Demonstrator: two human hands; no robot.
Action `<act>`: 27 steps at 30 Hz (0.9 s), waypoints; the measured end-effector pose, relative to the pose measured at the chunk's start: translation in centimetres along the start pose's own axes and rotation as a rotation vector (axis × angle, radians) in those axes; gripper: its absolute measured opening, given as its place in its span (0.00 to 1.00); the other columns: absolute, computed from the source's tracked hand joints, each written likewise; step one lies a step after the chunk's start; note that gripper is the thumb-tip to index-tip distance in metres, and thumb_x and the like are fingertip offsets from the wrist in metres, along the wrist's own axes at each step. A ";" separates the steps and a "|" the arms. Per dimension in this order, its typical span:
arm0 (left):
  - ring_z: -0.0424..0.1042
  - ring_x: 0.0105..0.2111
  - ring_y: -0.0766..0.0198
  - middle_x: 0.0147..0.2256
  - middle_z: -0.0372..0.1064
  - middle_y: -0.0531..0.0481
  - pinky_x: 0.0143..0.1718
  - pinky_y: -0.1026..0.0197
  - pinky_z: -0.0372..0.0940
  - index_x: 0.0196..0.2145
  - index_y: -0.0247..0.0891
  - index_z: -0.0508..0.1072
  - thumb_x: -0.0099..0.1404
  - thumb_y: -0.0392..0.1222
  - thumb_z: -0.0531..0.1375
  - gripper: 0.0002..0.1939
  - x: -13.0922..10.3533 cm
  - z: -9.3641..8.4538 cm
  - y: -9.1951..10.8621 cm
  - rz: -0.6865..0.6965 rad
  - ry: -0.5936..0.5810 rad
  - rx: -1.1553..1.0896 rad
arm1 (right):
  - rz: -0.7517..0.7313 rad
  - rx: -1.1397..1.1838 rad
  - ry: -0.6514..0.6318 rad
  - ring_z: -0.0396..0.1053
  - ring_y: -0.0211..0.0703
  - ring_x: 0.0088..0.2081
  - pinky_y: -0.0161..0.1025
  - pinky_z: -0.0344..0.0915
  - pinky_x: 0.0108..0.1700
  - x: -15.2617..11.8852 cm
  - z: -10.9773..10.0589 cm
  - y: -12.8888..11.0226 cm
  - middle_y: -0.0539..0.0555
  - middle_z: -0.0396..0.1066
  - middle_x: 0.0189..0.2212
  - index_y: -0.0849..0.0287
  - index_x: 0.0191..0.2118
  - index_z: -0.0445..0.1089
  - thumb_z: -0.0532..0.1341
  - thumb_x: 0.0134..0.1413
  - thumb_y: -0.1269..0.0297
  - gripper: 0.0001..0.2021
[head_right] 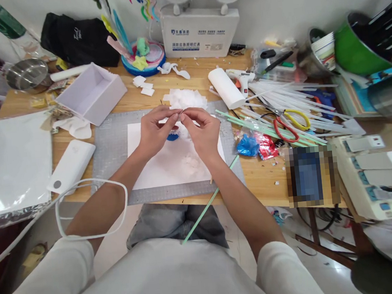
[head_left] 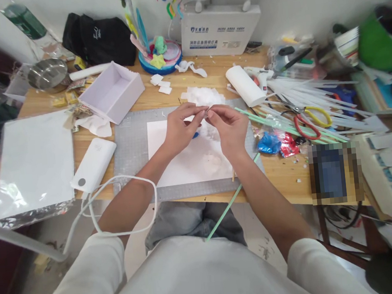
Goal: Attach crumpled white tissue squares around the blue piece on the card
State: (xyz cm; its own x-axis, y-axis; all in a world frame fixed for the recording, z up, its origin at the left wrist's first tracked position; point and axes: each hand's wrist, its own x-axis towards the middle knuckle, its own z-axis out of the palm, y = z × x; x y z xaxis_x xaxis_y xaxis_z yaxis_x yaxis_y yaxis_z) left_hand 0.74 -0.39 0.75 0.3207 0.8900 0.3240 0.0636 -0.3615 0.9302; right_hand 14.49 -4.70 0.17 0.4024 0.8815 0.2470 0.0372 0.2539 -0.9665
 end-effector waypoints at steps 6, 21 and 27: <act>0.74 0.39 0.64 0.39 0.73 0.45 0.28 0.68 0.70 0.40 0.40 0.82 0.68 0.58 0.61 0.19 0.1 0.0 -0.8 0.077 0.023 0.109 | 0.029 0.112 -0.017 0.75 0.39 0.39 0.43 0.76 0.47 0.2 0.0 0.9 0.49 0.77 0.35 0.51 0.33 0.80 0.71 0.51 0.61 0.03; 0.74 0.39 0.65 0.39 0.74 0.46 0.29 0.68 0.70 0.40 0.41 0.83 0.67 0.54 0.62 0.15 -0.1 0.4 -0.8 0.037 0.048 0.062 | 0.217 0.175 -0.017 0.75 0.37 0.35 0.43 0.75 0.49 0.1 0.3 0.1 0.48 0.76 0.32 0.54 0.32 0.78 0.71 0.47 0.60 0.07; 0.74 0.39 0.65 0.39 0.74 0.47 0.30 0.68 0.70 0.41 0.40 0.82 0.69 0.49 0.61 0.13 -0.1 0.5 -0.8 0.034 0.027 0.103 | 0.219 0.201 -0.009 0.76 0.37 0.36 0.43 0.75 0.49 0.1 0.2 0.0 0.47 0.77 0.32 0.54 0.32 0.78 0.72 0.46 0.62 0.05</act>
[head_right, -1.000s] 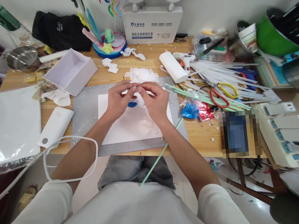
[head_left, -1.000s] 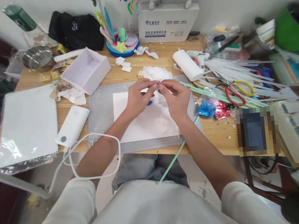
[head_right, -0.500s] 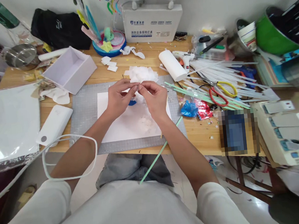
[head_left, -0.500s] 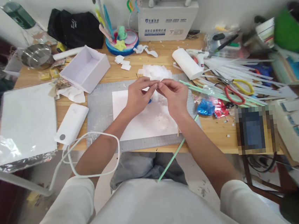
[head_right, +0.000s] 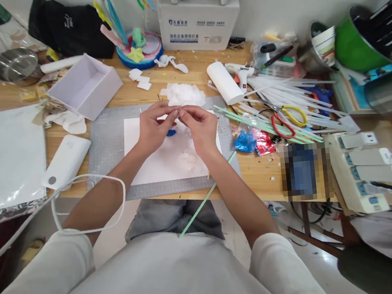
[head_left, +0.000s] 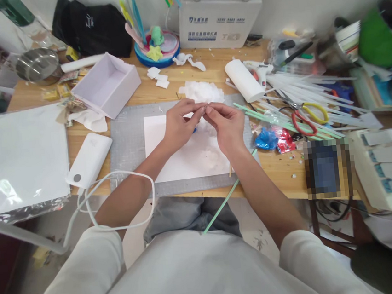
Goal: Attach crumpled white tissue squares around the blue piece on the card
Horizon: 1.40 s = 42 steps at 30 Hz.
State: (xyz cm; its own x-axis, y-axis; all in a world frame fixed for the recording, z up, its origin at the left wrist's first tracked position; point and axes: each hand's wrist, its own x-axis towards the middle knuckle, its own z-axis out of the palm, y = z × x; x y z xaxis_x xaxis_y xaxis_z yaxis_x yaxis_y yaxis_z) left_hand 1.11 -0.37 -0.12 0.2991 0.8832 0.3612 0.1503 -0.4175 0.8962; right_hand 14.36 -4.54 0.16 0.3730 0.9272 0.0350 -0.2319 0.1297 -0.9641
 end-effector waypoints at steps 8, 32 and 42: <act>0.75 0.38 0.65 0.41 0.74 0.45 0.29 0.67 0.72 0.41 0.41 0.82 0.68 0.56 0.62 0.17 0.1 0.0 -0.1 -0.012 -0.043 -0.071 | -0.046 -0.117 -0.005 0.75 0.39 0.37 0.44 0.77 0.49 0.2 -0.3 0.0 0.49 0.76 0.33 0.53 0.32 0.78 0.72 0.48 0.55 0.09; 0.77 0.37 0.67 0.40 0.77 0.46 0.33 0.68 0.75 0.40 0.38 0.83 0.65 0.52 0.65 0.15 0.1 0.5 0.0 -0.150 -0.016 -0.244 | -0.128 -0.186 -0.024 0.72 0.36 0.37 0.38 0.76 0.43 0.1 -0.4 0.3 0.49 0.74 0.35 0.53 0.33 0.77 0.68 0.55 0.60 0.04; 0.77 0.35 0.67 0.38 0.78 0.46 0.32 0.67 0.75 0.37 0.35 0.81 0.66 0.49 0.65 0.13 0.2 0.9 0.0 -0.217 0.026 -0.300 | 0.046 -0.016 -0.020 0.71 0.33 0.31 0.37 0.76 0.40 -0.3 0.3 -0.4 0.46 0.72 0.29 0.54 0.31 0.74 0.70 0.51 0.58 0.08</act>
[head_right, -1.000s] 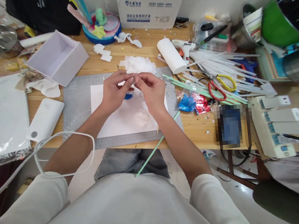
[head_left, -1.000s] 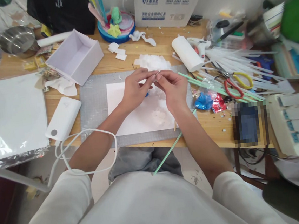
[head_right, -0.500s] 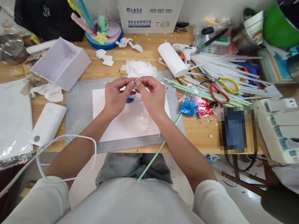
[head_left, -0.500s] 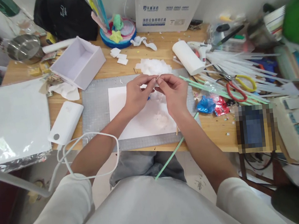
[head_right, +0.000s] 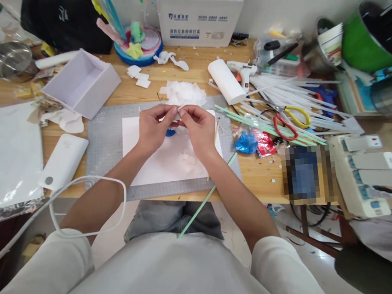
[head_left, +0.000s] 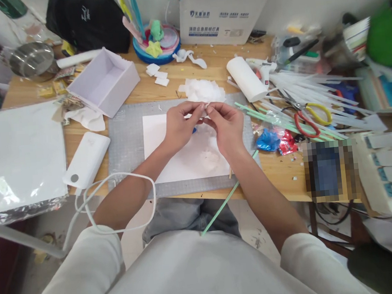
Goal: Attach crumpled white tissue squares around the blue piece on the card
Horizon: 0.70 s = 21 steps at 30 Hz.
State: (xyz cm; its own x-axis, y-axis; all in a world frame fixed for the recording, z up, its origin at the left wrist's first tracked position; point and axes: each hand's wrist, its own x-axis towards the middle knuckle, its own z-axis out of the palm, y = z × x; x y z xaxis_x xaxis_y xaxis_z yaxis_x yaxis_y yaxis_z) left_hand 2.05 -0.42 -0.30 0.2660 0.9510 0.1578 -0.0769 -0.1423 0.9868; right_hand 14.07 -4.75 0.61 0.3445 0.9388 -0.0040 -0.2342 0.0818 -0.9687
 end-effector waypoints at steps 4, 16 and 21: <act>0.77 0.36 0.67 0.37 0.78 0.47 0.34 0.67 0.75 0.36 0.35 0.80 0.67 0.46 0.64 0.10 0.1 0.0 0.3 0.013 0.009 0.046 | 0.031 0.017 0.011 0.72 0.33 0.33 0.34 0.76 0.40 0.1 -0.2 -0.2 0.46 0.72 0.30 0.54 0.30 0.73 0.69 0.50 0.60 0.06; 0.77 0.35 0.68 0.37 0.77 0.48 0.33 0.69 0.75 0.35 0.35 0.80 0.66 0.46 0.64 0.11 0.2 -0.2 0.6 -0.028 0.004 0.013 | -0.029 0.026 0.045 0.74 0.34 0.34 0.36 0.77 0.40 0.4 0.2 0.0 0.45 0.73 0.31 0.53 0.34 0.70 0.73 0.47 0.53 0.15; 0.76 0.34 0.68 0.37 0.77 0.47 0.31 0.69 0.75 0.35 0.35 0.80 0.66 0.49 0.64 0.13 0.4 -0.5 0.5 -0.024 0.022 0.024 | -0.085 -0.082 0.066 0.75 0.36 0.34 0.37 0.77 0.39 0.5 0.7 0.5 0.46 0.75 0.31 0.54 0.35 0.72 0.71 0.49 0.54 0.13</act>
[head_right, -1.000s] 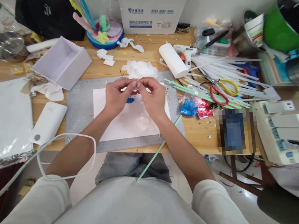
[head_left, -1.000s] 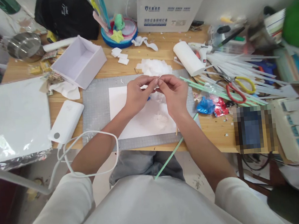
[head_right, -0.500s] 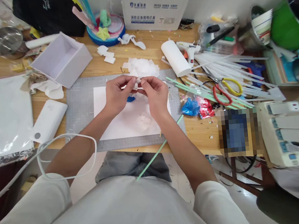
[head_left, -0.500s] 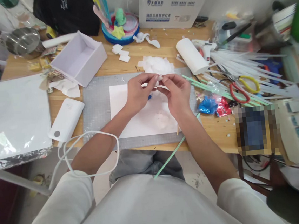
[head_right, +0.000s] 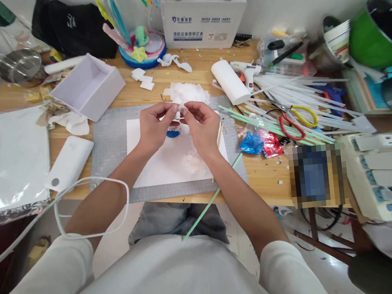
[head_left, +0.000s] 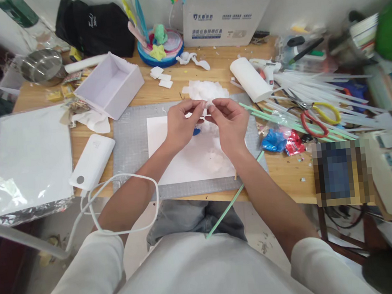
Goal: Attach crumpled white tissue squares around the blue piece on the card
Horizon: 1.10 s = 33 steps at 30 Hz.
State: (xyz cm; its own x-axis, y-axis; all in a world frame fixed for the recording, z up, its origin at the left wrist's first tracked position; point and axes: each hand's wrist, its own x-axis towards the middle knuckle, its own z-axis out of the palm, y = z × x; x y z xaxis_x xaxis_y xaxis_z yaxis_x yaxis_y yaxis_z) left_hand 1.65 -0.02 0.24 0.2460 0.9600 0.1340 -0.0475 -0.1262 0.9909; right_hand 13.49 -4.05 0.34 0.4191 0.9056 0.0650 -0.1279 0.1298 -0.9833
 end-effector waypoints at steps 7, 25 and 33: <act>0.77 0.35 0.68 0.37 0.78 0.49 0.31 0.68 0.76 0.37 0.37 0.80 0.65 0.55 0.65 0.16 0.9 -0.8 0.0 0.004 0.103 0.035 | 0.029 -0.128 0.065 0.75 0.34 0.32 0.31 0.71 0.31 0.8 -0.8 0.0 0.46 0.76 0.31 0.53 0.37 0.71 0.65 0.55 0.60 0.05; 0.75 0.31 0.69 0.32 0.76 0.50 0.30 0.68 0.75 0.37 0.39 0.79 0.64 0.54 0.66 0.14 2.1 -1.9 -1.1 -0.103 0.263 -0.012 | -0.192 -0.818 0.065 0.72 0.45 0.36 0.55 0.69 0.55 9.4 -3.4 -0.2 0.49 0.71 0.27 0.58 0.35 0.74 0.67 0.44 0.74 0.09; 0.75 0.36 0.68 0.38 0.76 0.49 0.31 0.69 0.74 0.38 0.40 0.81 0.67 0.52 0.63 0.13 0.9 -1.1 -0.7 0.069 0.199 0.118 | -0.071 -0.344 -0.147 0.69 0.35 0.25 0.35 0.69 0.29 1.4 0.3 -2.2 0.47 0.73 0.24 0.56 0.32 0.76 0.65 0.53 0.62 0.05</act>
State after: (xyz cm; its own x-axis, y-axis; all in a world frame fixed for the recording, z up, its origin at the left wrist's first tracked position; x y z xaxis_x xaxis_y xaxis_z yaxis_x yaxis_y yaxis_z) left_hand 0.84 1.24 -0.36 0.0499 0.9770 0.2074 0.0586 -0.2102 0.9759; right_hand 14.04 -2.95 2.66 0.2799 0.9507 0.1338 0.2167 0.0732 -0.9735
